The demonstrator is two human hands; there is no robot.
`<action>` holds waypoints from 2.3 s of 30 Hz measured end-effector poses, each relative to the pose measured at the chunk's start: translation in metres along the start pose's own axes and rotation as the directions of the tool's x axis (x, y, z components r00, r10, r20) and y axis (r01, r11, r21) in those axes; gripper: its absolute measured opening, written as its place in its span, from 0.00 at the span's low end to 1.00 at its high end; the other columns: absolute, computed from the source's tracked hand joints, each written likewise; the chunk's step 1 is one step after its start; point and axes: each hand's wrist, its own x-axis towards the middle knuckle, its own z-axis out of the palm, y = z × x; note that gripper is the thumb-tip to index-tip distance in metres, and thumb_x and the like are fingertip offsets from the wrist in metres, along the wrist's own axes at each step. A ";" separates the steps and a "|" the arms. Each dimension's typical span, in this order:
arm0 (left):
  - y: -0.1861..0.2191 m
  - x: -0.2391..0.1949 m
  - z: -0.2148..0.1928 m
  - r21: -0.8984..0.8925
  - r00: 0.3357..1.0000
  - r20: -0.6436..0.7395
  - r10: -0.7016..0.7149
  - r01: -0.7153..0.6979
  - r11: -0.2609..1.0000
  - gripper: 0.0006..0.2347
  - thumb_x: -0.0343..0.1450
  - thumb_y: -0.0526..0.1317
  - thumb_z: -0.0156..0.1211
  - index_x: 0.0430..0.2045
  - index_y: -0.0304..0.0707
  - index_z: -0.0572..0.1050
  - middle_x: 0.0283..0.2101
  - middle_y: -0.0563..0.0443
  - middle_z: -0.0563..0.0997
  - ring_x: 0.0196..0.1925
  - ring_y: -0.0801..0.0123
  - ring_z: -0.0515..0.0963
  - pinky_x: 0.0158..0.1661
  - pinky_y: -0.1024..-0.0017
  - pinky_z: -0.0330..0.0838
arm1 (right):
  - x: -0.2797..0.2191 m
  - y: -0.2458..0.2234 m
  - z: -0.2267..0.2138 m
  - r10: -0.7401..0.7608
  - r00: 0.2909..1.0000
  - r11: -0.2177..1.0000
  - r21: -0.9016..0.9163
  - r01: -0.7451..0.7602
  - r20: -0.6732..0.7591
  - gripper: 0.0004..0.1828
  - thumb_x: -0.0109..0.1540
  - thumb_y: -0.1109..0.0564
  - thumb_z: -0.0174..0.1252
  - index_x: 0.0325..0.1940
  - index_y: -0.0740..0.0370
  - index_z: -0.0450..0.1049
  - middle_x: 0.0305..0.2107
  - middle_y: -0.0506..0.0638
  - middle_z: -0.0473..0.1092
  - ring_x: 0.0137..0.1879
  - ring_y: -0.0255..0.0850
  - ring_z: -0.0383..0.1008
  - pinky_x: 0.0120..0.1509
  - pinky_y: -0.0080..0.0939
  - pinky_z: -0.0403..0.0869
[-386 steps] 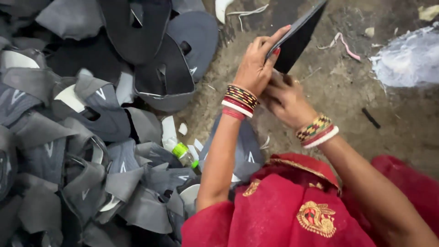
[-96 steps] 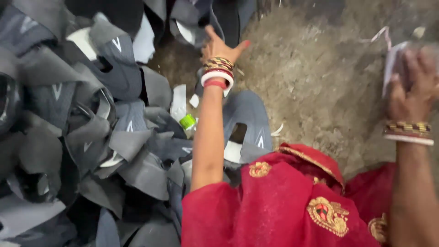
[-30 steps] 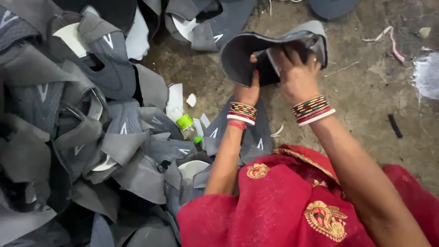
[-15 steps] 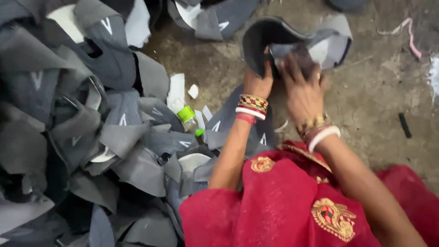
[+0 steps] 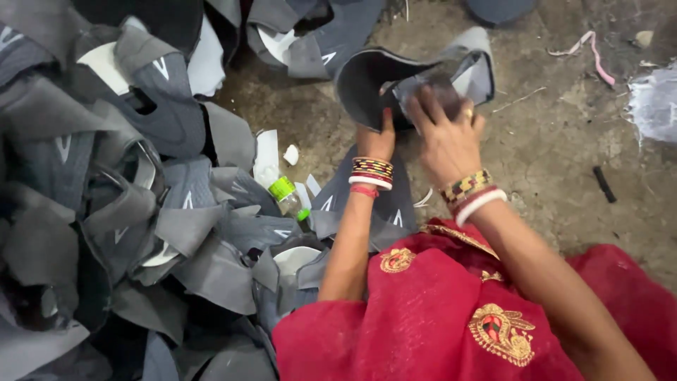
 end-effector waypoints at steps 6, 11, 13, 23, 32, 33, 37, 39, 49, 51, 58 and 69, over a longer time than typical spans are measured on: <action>0.021 0.004 -0.009 -0.007 0.991 -0.023 0.134 -0.134 0.991 0.18 0.73 0.38 0.53 0.58 0.30 0.73 0.61 0.33 0.77 0.66 0.44 0.74 0.63 0.58 0.66 | 0.023 -0.007 0.051 -0.021 0.988 0.984 0.174 0.048 -0.154 0.31 0.67 0.50 0.55 0.76 0.46 0.67 0.71 0.46 0.62 0.65 0.69 0.61 0.62 0.68 0.61; 0.010 -0.001 0.005 0.131 0.998 0.028 0.058 -0.061 0.990 0.14 0.75 0.40 0.57 0.52 0.31 0.75 0.54 0.34 0.80 0.60 0.41 0.79 0.59 0.59 0.72 | -0.027 0.009 0.051 -0.082 0.988 0.994 -0.081 0.071 -0.130 0.38 0.62 0.55 0.54 0.80 0.48 0.67 0.77 0.46 0.61 0.70 0.65 0.61 0.62 0.64 0.61; 0.044 -0.006 -0.002 0.110 0.999 0.007 0.049 -0.050 0.993 0.17 0.74 0.40 0.58 0.55 0.32 0.72 0.55 0.34 0.79 0.60 0.41 0.78 0.59 0.59 0.72 | -0.017 0.027 0.030 -0.017 0.997 0.999 0.027 0.019 -0.072 0.34 0.62 0.55 0.54 0.75 0.47 0.68 0.74 0.47 0.63 0.69 0.67 0.61 0.62 0.69 0.60; 0.123 -0.005 -0.025 0.028 0.716 0.262 0.647 -0.676 0.736 0.28 0.67 0.35 0.58 0.65 0.35 0.63 0.69 0.34 0.63 0.71 0.46 0.64 0.71 0.54 0.50 | 0.009 0.073 0.044 -0.023 0.979 0.987 0.151 0.055 -0.202 0.31 0.62 0.49 0.56 0.71 0.47 0.69 0.64 0.51 0.68 0.67 0.69 0.61 0.59 0.75 0.59; 0.205 0.034 -0.036 -0.192 0.821 0.426 0.380 -0.328 0.925 0.16 0.78 0.35 0.52 0.61 0.46 0.71 0.55 0.50 0.80 0.60 0.60 0.81 0.66 0.62 0.71 | -0.007 0.008 0.015 -0.027 0.994 0.711 0.697 0.094 -0.106 0.22 0.61 0.57 0.59 0.60 0.52 0.75 0.61 0.51 0.70 0.66 0.60 0.68 0.71 0.69 0.61; 0.203 0.042 -0.033 -0.189 0.818 0.430 0.383 -0.333 0.924 0.16 0.78 0.35 0.52 0.61 0.46 0.71 0.55 0.50 0.80 0.60 0.60 0.81 0.66 0.62 0.71 | -0.005 0.005 0.005 -0.022 0.994 0.709 0.699 0.094 -0.111 0.22 0.61 0.57 0.59 0.60 0.52 0.75 0.61 0.51 0.70 0.66 0.60 0.68 0.71 0.69 0.61; 0.198 0.050 -0.018 -0.146 0.771 0.453 0.448 -0.432 0.890 0.16 0.77 0.37 0.53 0.61 0.48 0.71 0.54 0.50 0.81 0.58 0.57 0.78 0.63 0.60 0.69 | -0.001 0.021 0.000 0.020 0.995 0.799 0.599 0.045 -0.102 0.22 0.56 0.59 0.58 0.55 0.54 0.78 0.59 0.53 0.72 0.59 0.65 0.65 0.57 0.66 0.64; 0.203 0.063 -0.013 -0.109 0.711 0.484 0.510 -0.529 0.841 0.17 0.76 0.37 0.52 0.61 0.49 0.71 0.57 0.50 0.80 0.60 0.55 0.76 0.64 0.60 0.67 | 0.017 0.041 0.015 0.015 0.999 0.790 0.613 0.021 -0.053 0.21 0.56 0.59 0.58 0.54 0.53 0.79 0.58 0.52 0.73 0.58 0.63 0.66 0.58 0.66 0.65; 0.188 0.101 0.016 0.059 0.719 0.563 0.408 -0.528 0.847 0.14 0.78 0.47 0.54 0.60 0.58 0.71 0.53 0.50 0.81 0.59 0.54 0.75 0.60 0.55 0.64 | 0.008 0.036 -0.031 -0.097 0.989 0.806 0.574 0.144 -0.112 0.24 0.59 0.59 0.58 0.60 0.50 0.77 0.60 0.47 0.72 0.60 0.66 0.64 0.60 0.67 0.64; 0.185 0.104 0.017 0.095 0.720 0.582 0.378 -0.522 0.848 0.15 0.77 0.47 0.55 0.60 0.60 0.71 0.52 0.50 0.81 0.59 0.54 0.75 0.59 0.55 0.64 | 0.016 0.035 -0.021 -0.035 0.994 0.808 0.582 0.090 -0.105 0.26 0.61 0.59 0.58 0.65 0.50 0.76 0.63 0.47 0.70 0.60 0.65 0.63 0.60 0.69 0.63; 0.151 0.115 0.056 0.245 0.732 0.594 0.334 -0.560 0.792 0.17 0.76 0.48 0.54 0.62 0.64 0.67 0.54 0.55 0.81 0.61 0.54 0.74 0.60 0.43 0.61 | 0.070 0.055 0.086 0.094 0.976 0.893 0.450 0.004 -0.195 0.22 0.62 0.56 0.57 0.62 0.54 0.74 0.64 0.56 0.65 0.70 0.71 0.54 0.66 0.71 0.57; 0.150 0.100 0.066 0.288 0.743 0.576 0.341 -0.574 0.766 0.18 0.76 0.50 0.50 0.63 0.66 0.65 0.61 0.61 0.80 0.59 0.57 0.74 0.59 0.45 0.63 | 0.047 0.058 0.101 0.197 0.975 0.868 0.479 -0.127 -0.098 0.26 0.64 0.59 0.55 0.67 0.44 0.74 0.68 0.44 0.64 0.68 0.68 0.59 0.65 0.76 0.60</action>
